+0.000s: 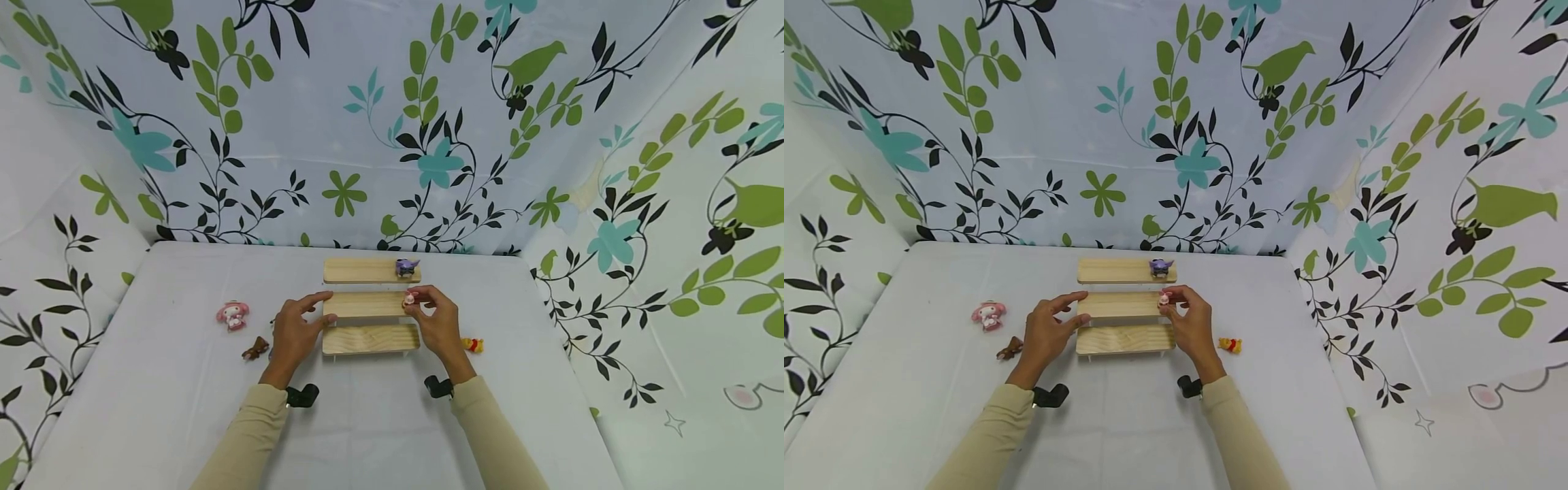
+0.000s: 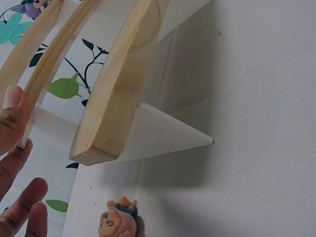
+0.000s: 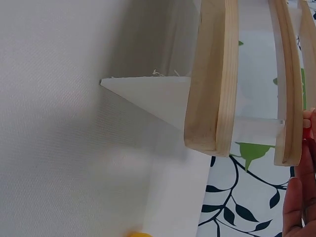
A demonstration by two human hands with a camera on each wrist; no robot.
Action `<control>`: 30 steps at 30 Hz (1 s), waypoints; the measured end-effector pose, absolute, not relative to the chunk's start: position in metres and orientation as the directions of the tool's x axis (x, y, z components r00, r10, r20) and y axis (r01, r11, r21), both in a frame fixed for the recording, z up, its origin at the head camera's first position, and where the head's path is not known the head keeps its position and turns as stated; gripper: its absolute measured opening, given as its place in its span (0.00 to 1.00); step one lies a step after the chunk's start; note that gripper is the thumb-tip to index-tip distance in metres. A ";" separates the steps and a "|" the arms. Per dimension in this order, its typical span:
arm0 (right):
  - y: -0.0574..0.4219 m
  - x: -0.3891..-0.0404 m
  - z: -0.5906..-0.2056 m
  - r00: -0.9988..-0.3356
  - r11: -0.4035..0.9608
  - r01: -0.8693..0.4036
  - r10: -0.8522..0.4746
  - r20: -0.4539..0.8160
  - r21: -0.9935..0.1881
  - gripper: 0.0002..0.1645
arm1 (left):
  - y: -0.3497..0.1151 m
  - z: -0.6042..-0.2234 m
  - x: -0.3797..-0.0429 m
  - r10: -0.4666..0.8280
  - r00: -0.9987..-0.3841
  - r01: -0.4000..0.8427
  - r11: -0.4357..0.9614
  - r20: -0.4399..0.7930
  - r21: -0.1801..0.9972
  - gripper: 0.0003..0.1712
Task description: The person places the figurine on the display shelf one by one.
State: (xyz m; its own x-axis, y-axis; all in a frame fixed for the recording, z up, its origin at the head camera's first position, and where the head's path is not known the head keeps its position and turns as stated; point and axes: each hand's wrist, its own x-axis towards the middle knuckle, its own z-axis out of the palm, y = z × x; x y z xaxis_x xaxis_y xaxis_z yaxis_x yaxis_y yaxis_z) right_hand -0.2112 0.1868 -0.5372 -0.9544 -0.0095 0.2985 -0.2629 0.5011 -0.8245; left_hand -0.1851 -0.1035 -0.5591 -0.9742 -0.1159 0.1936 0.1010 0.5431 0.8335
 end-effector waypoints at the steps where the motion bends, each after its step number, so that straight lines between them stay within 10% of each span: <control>1: 0.187 -0.211 -0.537 -0.953 0.499 -0.267 -0.010 0.302 -0.825 0.19 | -0.104 -0.559 -0.185 -0.115 -0.974 0.102 0.544 0.195 0.833 0.29; 30: 0.283 -0.189 -0.544 -0.959 0.584 -0.131 0.131 0.253 -0.801 0.20 | -0.105 -0.559 -0.185 -0.103 -0.979 0.097 0.531 0.177 0.842 0.29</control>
State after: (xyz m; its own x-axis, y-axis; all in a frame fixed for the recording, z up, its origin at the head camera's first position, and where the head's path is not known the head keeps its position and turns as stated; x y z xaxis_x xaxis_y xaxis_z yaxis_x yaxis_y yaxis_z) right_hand -0.1893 0.2833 -0.5437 -0.9586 0.1310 0.2528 -0.1315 0.5839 -0.8011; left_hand -0.1850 -0.1052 -0.5586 -0.9787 -0.1033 0.1773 0.0965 0.5306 0.8421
